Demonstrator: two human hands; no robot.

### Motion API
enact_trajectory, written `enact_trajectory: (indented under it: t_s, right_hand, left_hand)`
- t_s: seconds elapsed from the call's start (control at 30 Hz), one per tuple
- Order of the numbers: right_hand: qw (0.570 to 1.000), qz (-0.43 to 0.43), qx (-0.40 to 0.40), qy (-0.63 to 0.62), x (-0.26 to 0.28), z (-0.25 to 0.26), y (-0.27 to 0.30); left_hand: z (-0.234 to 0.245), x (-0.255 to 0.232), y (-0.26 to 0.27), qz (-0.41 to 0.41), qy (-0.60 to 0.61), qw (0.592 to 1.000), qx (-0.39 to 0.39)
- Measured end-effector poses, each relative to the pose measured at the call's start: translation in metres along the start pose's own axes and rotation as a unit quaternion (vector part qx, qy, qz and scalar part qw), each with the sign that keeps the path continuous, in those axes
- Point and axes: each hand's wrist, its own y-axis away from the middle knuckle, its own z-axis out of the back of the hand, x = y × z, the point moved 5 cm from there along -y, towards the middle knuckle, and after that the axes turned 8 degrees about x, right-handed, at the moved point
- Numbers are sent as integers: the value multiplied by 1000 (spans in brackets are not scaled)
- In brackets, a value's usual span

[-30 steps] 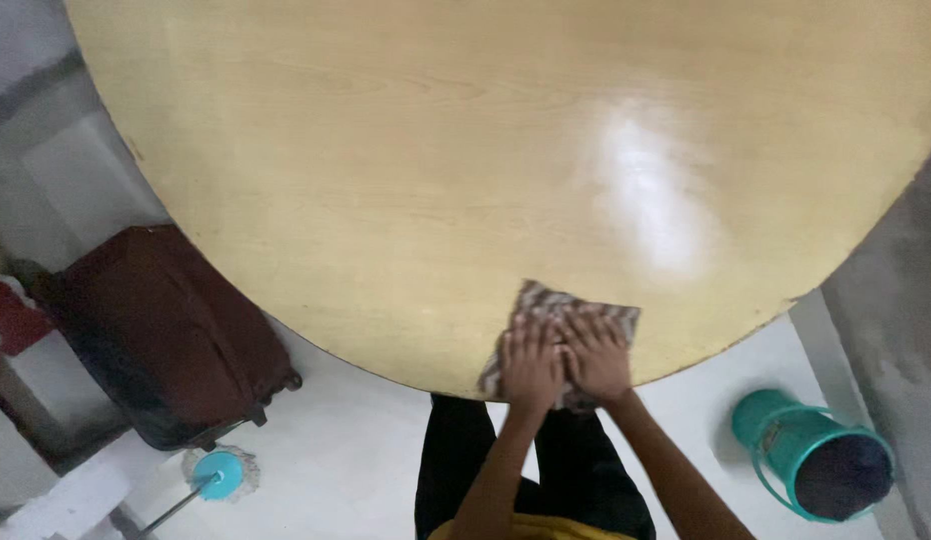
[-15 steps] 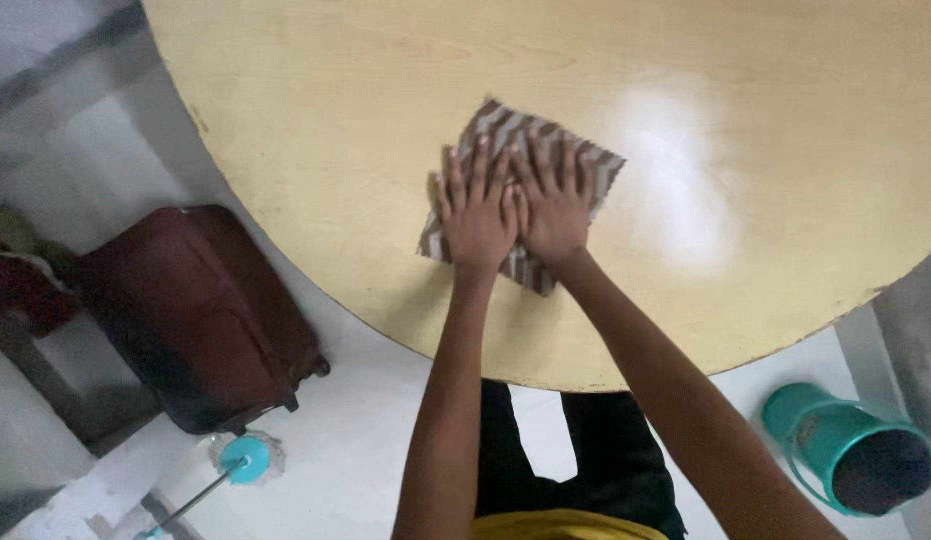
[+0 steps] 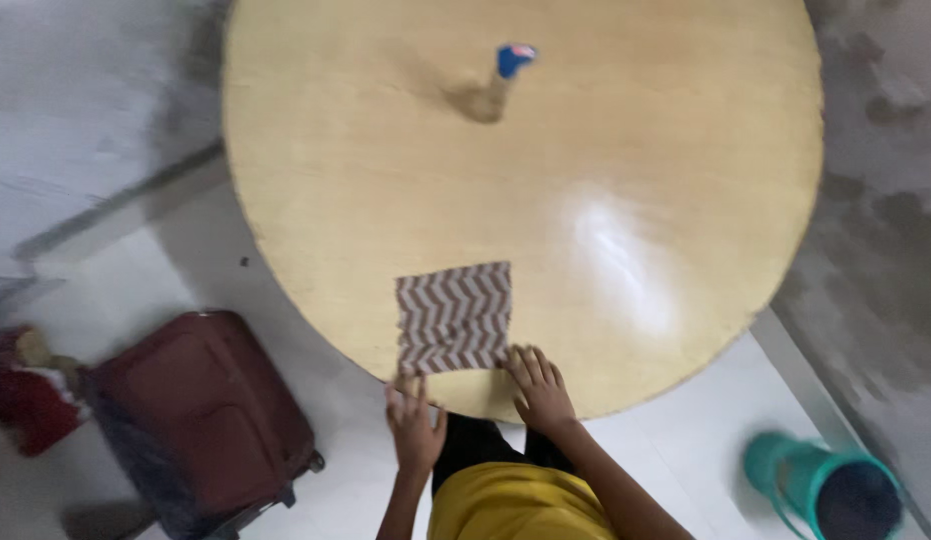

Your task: The person cleans a large round wooden table using a patterned cloth and a spray bottle. They repeatedly spray liquid onto the table surface and wipe it down in circular and sweeping motions, covering the entire area multiple times.

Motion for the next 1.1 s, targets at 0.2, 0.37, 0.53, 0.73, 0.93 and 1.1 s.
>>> enact_trajectory:
  t_s: [0.2,0.37,0.53,0.73,0.93,1.1]
  right_hand:
    - [997,36,40,50,19,-10,-35]
    - [996,86,-20,-16,9,-11,-53]
    - [977,175,-119,-21,-1,29,-23]
    - [949,40,-167,-263,-60,108,77]
    - [895,-59,-234,-374,-156,133,158]
    - [853,-25,-318,-414,-225,141,208]
  left_hand:
    - [10,4,-50,-70,-54,994,58]
    - [10,11,-42,-133,-124,982,-44]
    - [19,-7,-41,-105,-43,993,-43]
    - [63,-97,-27,-160,87,982,-56]
    - [105,-234,-28,-218,172,957,-89]
    - [94,-332,-15,-204,187,961,-30]
